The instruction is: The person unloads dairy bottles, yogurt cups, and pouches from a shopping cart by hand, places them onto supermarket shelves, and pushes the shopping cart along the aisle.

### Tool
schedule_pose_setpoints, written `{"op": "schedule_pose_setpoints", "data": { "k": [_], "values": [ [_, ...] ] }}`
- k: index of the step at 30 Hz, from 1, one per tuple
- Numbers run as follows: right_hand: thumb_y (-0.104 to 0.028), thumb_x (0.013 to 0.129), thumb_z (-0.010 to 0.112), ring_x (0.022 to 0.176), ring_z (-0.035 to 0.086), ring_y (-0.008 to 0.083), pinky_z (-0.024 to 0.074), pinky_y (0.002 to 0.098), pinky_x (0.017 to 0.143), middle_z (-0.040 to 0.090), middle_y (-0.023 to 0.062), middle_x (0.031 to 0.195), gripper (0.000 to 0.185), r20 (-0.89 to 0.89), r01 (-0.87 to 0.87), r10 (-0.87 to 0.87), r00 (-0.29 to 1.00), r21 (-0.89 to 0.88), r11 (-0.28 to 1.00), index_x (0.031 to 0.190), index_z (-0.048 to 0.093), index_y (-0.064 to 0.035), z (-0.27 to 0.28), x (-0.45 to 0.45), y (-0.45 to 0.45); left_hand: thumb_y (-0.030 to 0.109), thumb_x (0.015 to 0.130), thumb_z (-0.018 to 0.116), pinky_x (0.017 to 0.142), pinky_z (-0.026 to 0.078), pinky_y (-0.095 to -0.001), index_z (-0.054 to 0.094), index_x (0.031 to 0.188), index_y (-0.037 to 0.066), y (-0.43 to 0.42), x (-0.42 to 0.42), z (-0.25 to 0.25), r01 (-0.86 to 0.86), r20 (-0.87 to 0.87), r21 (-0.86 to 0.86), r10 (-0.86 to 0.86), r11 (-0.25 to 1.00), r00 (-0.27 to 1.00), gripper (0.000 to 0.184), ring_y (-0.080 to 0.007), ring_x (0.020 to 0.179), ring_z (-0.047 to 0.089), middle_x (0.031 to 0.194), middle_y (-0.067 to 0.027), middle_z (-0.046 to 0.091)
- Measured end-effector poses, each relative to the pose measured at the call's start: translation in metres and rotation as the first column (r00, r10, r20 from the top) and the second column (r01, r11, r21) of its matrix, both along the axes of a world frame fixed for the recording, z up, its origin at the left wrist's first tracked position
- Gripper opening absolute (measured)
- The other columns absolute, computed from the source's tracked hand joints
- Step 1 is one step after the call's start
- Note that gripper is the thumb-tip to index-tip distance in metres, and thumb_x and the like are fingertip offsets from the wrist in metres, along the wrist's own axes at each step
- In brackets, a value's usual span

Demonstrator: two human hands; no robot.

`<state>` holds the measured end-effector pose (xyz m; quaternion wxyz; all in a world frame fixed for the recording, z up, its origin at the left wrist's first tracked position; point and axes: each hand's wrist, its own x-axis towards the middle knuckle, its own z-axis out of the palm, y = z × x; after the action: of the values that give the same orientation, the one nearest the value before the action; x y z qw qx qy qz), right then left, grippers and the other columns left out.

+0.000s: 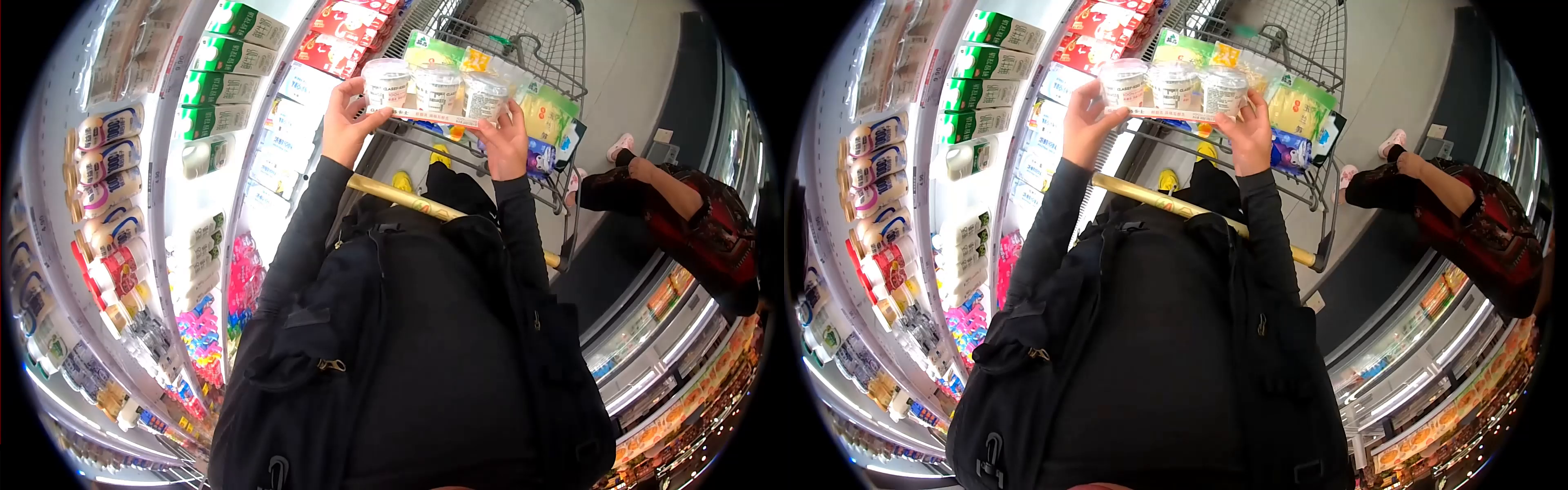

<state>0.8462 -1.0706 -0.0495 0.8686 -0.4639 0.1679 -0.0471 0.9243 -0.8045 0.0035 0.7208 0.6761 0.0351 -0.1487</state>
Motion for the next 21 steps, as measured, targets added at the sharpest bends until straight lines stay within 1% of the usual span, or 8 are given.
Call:
{"op": "schedule_pose_setpoints", "data": {
  "k": [3,5,8,11,13,17,20,21],
  "values": [
    [0.008,0.088,0.066,0.134,0.052,0.0308,0.0484,0.0483,0.107,0.048,0.0177,0.146,0.077,0.051,-0.046,0.044,0.998,0.04,0.998,0.153,0.026,-0.0007,0.01,0.01,0.0,-0.005,0.08,0.081,0.106,0.051,-0.0409,0.046,0.14,-0.002,0.004,-0.002,0.017,-0.04,0.033,-0.025,0.041,0.999,0.999,0.069,-0.0288,0.13,0.057,0.139,-0.0157,0.055],
    [0.009,0.082,0.072,0.137,0.049,0.0263,0.0392,0.0397,0.116,0.05,0.0157,0.145,0.082,0.13,-0.042,0.027,0.991,0.118,0.992,0.153,0.032,0.0027,0.021,0.018,0.001,-0.006,0.078,0.082,0.107,0.05,-0.042,0.047,0.141,0.0,0.004,-0.003,0.034,-0.036,0.02,-0.053,0.037,0.998,0.999,0.072,-0.0285,0.132,0.055,0.14,-0.0148,0.055],
    [0.009,0.081,0.072,0.139,0.048,0.026,0.0366,0.04,0.118,0.049,0.0152,0.147,0.084,0.163,-0.12,0.104,0.981,0.092,0.988,0.154,0.032,0.0035,0.034,0.03,-0.004,-0.009,0.074,0.084,0.106,0.051,-0.0418,0.047,0.137,0.003,0.005,-0.005,0.05,-0.048,0.057,-0.035,0.049,0.998,0.997,0.074,-0.028,0.13,0.056,0.137,-0.0126,0.055],
    [0.01,0.084,0.068,0.139,0.047,0.0264,0.0372,0.0394,0.116,0.051,0.015,0.146,0.074,0.2,-0.17,0.149,0.968,0.09,0.981,0.151,0.037,0.0039,0.052,0.042,-0.005,-0.008,0.076,0.084,0.099,0.056,-0.0374,0.043,0.133,0.002,0.005,-0.007,0.064,-0.062,0.132,-0.012,0.063,0.998,0.989,0.071,-0.0258,0.125,0.06,0.134,-0.0155,0.055],
    [0.011,0.084,0.067,0.139,0.047,0.0262,0.0368,0.039,0.116,0.051,0.0152,0.146,0.072,0.236,-0.189,0.165,0.958,0.083,0.978,0.15,0.04,0.0032,0.058,0.057,-0.004,-0.004,0.074,0.087,0.103,0.053,-0.038,0.044,0.13,0.003,0.006,-0.006,0.08,-0.084,0.132,0.01,0.082,0.996,0.988,0.071,-0.0231,0.123,0.06,0.129,-0.0119,0.057],
    [0.011,0.082,0.073,0.134,0.054,0.0249,0.0461,0.0372,0.11,0.053,0.0135,0.145,0.075,0.324,-0.243,0.225,0.919,0.018,0.97,0.15,0.042,0.004,0.078,0.101,0.002,0.01,0.077,0.09,0.103,0.051,-0.038,0.052,0.132,0.002,0.02,0.007,0.079,-0.213,0.364,0.167,0.14,0.963,0.921,0.067,-0.0208,0.123,0.06,0.131,-0.0102,0.06],
    [0.009,0.085,0.075,0.131,0.056,0.0238,0.047,0.0376,0.108,0.055,0.0137,0.142,0.069,0.43,-0.233,0.266,0.863,-0.128,0.964,0.145,0.042,0.0039,0.101,0.139,0.016,0.009,0.079,0.088,0.101,0.051,-0.0365,0.053,0.133,0.002,0.025,0.022,0.103,-0.313,0.413,0.171,0.22,0.934,0.884,0.065,-0.0203,0.123,0.059,0.132,-0.0105,0.06],
    [0.009,0.085,0.075,0.131,0.056,0.0238,0.047,0.0376,0.108,0.055,0.0137,0.142,0.069,0.444,-0.242,0.278,0.852,-0.137,0.961,0.145,0.042,0.0039,0.104,0.155,0.022,0.008,0.08,0.087,0.1,0.051,-0.0362,0.053,0.134,0.001,0.028,0.028,0.108,-0.34,0.418,0.091,0.274,0.936,0.866,0.063,-0.0199,0.123,0.058,0.13,-0.0101,0.061]
  ]
}}
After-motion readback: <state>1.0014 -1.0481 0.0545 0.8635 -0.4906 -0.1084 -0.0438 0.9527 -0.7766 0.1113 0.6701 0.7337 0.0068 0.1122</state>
